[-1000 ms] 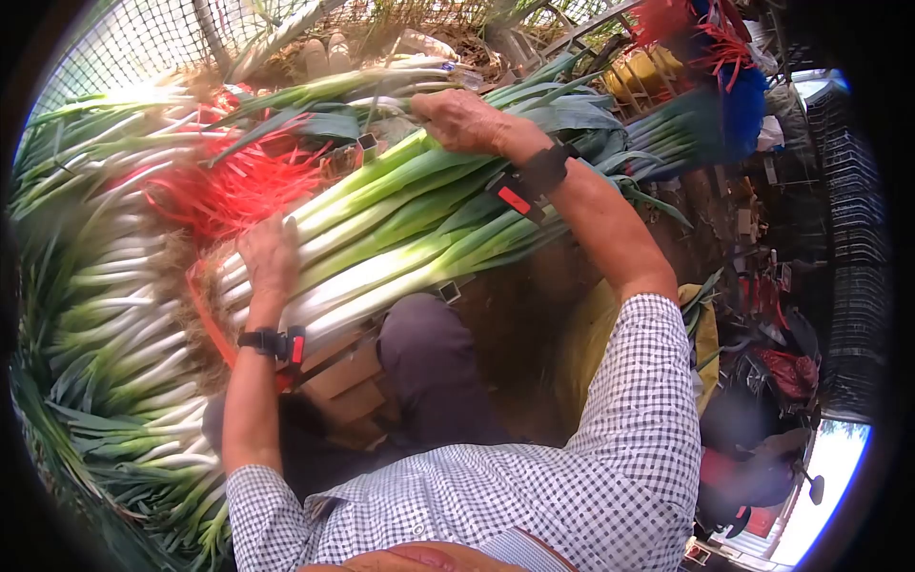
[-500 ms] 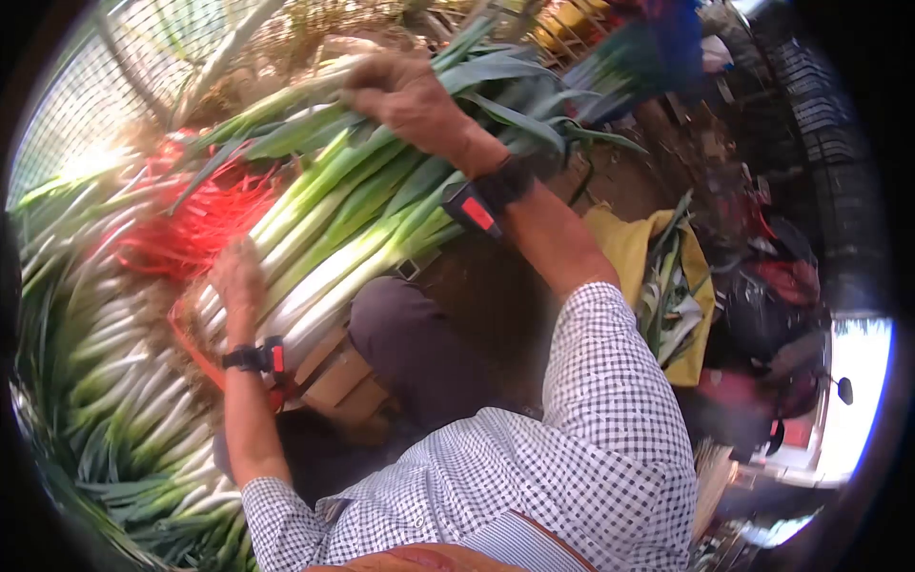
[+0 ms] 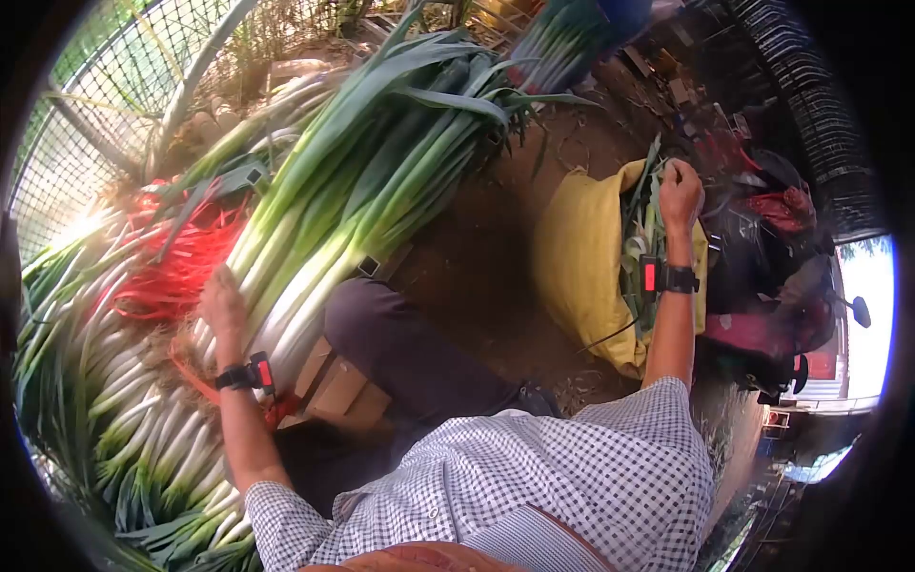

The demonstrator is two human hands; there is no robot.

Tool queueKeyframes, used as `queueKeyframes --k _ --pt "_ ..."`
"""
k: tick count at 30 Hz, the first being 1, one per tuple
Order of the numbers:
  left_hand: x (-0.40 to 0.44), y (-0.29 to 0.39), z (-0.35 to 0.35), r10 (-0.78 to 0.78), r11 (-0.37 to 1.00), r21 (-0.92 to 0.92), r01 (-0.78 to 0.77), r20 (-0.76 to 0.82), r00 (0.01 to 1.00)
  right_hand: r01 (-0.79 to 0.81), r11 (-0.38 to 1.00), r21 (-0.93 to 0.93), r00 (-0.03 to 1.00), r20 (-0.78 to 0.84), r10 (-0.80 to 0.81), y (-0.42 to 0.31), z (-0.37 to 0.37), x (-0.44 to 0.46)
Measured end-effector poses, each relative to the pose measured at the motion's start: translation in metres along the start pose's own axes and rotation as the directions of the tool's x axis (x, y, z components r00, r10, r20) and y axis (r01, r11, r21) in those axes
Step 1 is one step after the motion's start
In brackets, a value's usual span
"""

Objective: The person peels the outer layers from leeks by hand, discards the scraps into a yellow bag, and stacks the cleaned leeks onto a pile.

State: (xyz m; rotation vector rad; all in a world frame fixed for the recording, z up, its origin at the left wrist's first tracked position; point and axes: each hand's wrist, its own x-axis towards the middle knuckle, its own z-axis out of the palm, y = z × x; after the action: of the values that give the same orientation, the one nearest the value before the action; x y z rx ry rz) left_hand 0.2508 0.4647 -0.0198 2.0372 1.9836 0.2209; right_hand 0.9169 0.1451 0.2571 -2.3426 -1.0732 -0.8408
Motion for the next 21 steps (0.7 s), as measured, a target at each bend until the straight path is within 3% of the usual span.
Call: queueKeyframes --k 1,2,3,5,7,9,10,11,13,15,16,19,21 --pt "-0.001 0.000 -0.001 -0.009 1.000 0.010 0.008 0.022 1.000 -0.042 0.980 0.194 0.999 0.025 0.038 -0.085 -0.001 -0.007" --pt "-0.003 0.000 -0.005 -0.008 1.000 0.012 0.008 0.019 1.000 0.185 0.898 0.399 0.978 0.013 -0.207 -0.141 0.015 -0.009" --pt "-0.004 0.001 -0.006 -0.006 1.000 0.006 0.006 0.018 1.000 0.460 0.770 0.442 0.870 -0.050 -0.491 -0.199 0.029 -0.009" --pt "-0.004 0.001 -0.004 -0.012 1.000 -0.014 0.013 0.014 1.000 0.756 0.462 0.464 0.553 -0.076 -0.829 -0.292 0.054 -0.009" --pt "-0.002 -0.001 -0.001 -0.016 0.999 -0.034 0.017 0.015 1.000 0.788 0.460 0.410 0.528 -0.063 -0.847 -0.326 0.102 -0.003" --pt "-0.003 0.003 -0.011 -0.015 0.998 -0.068 0.018 0.041 0.999 0.730 0.626 0.275 0.619 0.121 -0.776 -0.320 0.145 0.010" --pt "-0.004 0.002 -0.013 -0.009 0.995 -0.095 0.013 0.046 0.999 0.726 0.648 0.230 0.604 0.237 -0.761 -0.305 0.170 0.011" --pt "-0.004 0.002 -0.014 0.001 0.993 -0.121 0.005 0.055 0.998 0.712 0.665 0.227 0.528 0.452 -0.719 -0.299 0.183 0.018" --pt "0.002 -0.005 -0.005 0.014 0.992 -0.123 -0.007 0.060 0.998 0.756 0.618 0.217 0.509 0.399 -0.763 -0.287 0.201 0.035" --pt "0.015 -0.027 0.019 0.084 0.992 -0.096 -0.078 0.060 0.995 0.848 0.503 0.168 0.470 0.203 -0.859 -0.299 0.196 0.057" --pt "0.015 -0.020 0.014 0.052 0.992 -0.119 -0.040 0.099 0.994 0.875 0.460 0.149 0.438 0.162 -0.884 -0.309 0.189 0.068" --pt "0.008 -0.004 -0.012 -0.039 0.984 -0.163 0.066 0.168 0.985 0.949 0.316 0.021 0.311 0.112 -0.944 -0.330 0.191 0.094" --pt "0.007 -0.004 -0.011 -0.054 0.983 -0.162 0.083 0.172 0.984 0.950 0.306 0.059 0.296 0.143 -0.945 -0.331 0.202 0.090"
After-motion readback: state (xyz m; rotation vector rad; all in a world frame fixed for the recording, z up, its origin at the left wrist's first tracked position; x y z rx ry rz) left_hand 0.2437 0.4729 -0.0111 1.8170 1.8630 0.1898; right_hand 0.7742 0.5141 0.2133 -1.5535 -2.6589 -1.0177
